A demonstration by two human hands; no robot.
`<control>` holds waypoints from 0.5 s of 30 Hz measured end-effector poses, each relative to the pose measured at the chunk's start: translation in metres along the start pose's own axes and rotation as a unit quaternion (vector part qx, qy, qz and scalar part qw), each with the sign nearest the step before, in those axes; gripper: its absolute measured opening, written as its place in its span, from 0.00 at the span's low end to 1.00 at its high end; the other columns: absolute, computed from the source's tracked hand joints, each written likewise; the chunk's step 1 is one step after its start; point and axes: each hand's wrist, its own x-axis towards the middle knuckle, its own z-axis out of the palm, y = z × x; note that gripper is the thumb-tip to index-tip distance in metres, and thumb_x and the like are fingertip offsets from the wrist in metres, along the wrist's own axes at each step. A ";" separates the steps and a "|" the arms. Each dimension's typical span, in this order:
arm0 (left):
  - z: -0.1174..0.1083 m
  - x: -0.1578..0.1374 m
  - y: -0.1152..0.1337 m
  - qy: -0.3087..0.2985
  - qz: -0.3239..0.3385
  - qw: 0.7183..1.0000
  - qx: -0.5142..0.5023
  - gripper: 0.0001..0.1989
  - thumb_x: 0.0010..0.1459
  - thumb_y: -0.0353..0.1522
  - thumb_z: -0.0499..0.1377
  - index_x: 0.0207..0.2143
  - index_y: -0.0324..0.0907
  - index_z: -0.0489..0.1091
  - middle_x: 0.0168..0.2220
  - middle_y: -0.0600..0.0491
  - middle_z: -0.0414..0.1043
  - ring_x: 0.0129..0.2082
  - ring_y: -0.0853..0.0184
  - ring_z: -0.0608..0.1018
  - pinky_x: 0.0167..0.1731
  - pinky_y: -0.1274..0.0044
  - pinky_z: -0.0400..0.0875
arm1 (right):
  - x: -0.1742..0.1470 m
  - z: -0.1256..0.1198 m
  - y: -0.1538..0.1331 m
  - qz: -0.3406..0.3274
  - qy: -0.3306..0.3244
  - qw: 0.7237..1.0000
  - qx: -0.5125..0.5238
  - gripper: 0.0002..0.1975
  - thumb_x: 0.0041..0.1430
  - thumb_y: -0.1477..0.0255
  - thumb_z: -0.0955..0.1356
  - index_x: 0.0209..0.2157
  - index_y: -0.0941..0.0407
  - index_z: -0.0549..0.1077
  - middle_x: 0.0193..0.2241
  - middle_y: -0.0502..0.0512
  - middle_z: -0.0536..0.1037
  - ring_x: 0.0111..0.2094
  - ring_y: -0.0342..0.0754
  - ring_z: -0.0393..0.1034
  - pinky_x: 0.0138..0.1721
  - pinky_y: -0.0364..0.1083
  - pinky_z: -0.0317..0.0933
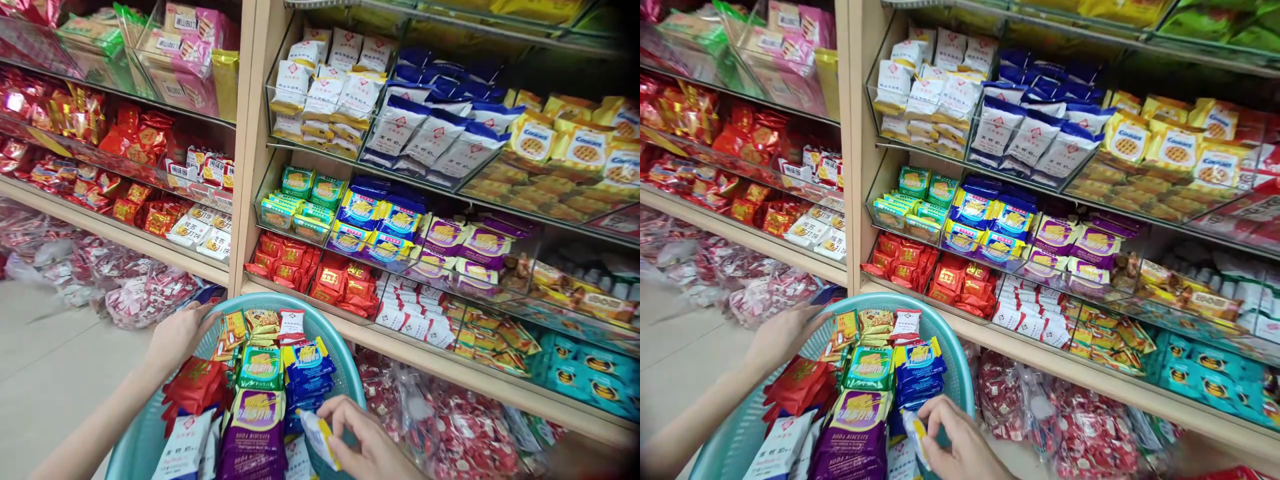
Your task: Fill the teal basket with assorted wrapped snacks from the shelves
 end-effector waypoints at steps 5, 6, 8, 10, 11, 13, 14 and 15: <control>-0.001 -0.002 0.000 0.004 -0.001 1.000 -0.010 0.28 0.63 0.45 0.35 0.43 0.41 0.70 0.37 0.46 0.71 0.39 0.53 0.77 0.33 0.69 0.68 | -0.003 0.017 0.026 -0.034 -0.065 0.995 -0.063 0.10 0.48 0.81 0.61 0.27 0.53 0.55 0.40 0.55 0.71 0.39 0.44 0.69 0.40 0.43 0.64; -0.002 -0.002 0.000 0.003 0.000 1.000 -0.010 0.28 0.63 0.45 0.35 0.43 0.41 0.70 0.37 0.46 0.71 0.40 0.53 0.77 0.33 0.69 0.68 | -0.003 0.021 0.030 -0.050 -0.092 0.990 -0.099 0.11 0.47 0.82 0.61 0.28 0.53 0.55 0.41 0.55 0.71 0.39 0.44 0.69 0.40 0.42 0.64; -0.002 -0.002 0.000 0.002 -0.001 1.000 -0.010 0.28 0.63 0.45 0.36 0.43 0.41 0.70 0.37 0.45 0.71 0.40 0.53 0.77 0.33 0.69 0.68 | -0.002 0.028 0.038 -0.095 -0.136 0.968 -0.191 0.11 0.48 0.83 0.62 0.30 0.53 0.57 0.42 0.54 0.71 0.39 0.43 0.69 0.39 0.39 0.64; -0.002 -0.002 0.000 -0.001 0.001 1.000 -0.009 0.28 0.63 0.45 0.36 0.42 0.41 0.70 0.37 0.46 0.71 0.40 0.53 0.77 0.33 0.69 0.68 | -0.001 0.037 0.046 -0.149 -0.149 0.938 -0.276 0.09 0.51 0.79 0.64 0.32 0.54 0.59 0.41 0.53 0.72 0.39 0.43 0.69 0.32 0.36 0.64; -0.002 -0.002 0.000 0.001 0.001 1.000 -0.008 0.28 0.63 0.45 0.35 0.41 0.41 0.70 0.36 0.46 0.71 0.39 0.53 0.77 0.33 0.69 0.67 | 0.000 0.042 0.051 -0.174 -0.147 0.923 -0.311 0.07 0.53 0.77 0.64 0.32 0.54 0.60 0.40 0.52 0.72 0.37 0.42 0.69 0.27 0.36 0.62; -0.003 -0.002 0.001 0.005 0.002 1.000 -0.007 0.28 0.63 0.46 0.35 0.41 0.41 0.70 0.36 0.46 0.71 0.39 0.53 0.77 0.32 0.70 0.67 | 0.000 0.053 0.059 -0.211 -0.139 0.897 -0.361 0.05 0.56 0.74 0.64 0.31 0.54 0.61 0.37 0.50 0.73 0.34 0.41 0.70 0.16 0.37 0.56; -0.003 -0.002 0.001 0.006 0.001 1.000 -0.006 0.28 0.63 0.46 0.35 0.41 0.41 0.70 0.36 0.46 0.71 0.39 0.53 0.77 0.31 0.70 0.67 | -0.001 0.058 0.063 -0.225 -0.130 0.886 -0.384 0.05 0.56 0.73 0.65 0.30 0.55 0.62 0.36 0.50 0.73 0.32 0.41 0.69 0.12 0.39 0.51; -0.003 -0.002 0.001 0.005 0.000 1.000 -0.007 0.28 0.63 0.46 0.35 0.42 0.41 0.70 0.36 0.46 0.71 0.39 0.53 0.77 0.32 0.70 0.67 | -0.001 0.063 0.067 -0.234 -0.117 0.876 -0.406 0.05 0.56 0.73 0.65 0.29 0.55 0.62 0.34 0.50 0.73 0.30 0.41 0.69 0.09 0.41 0.47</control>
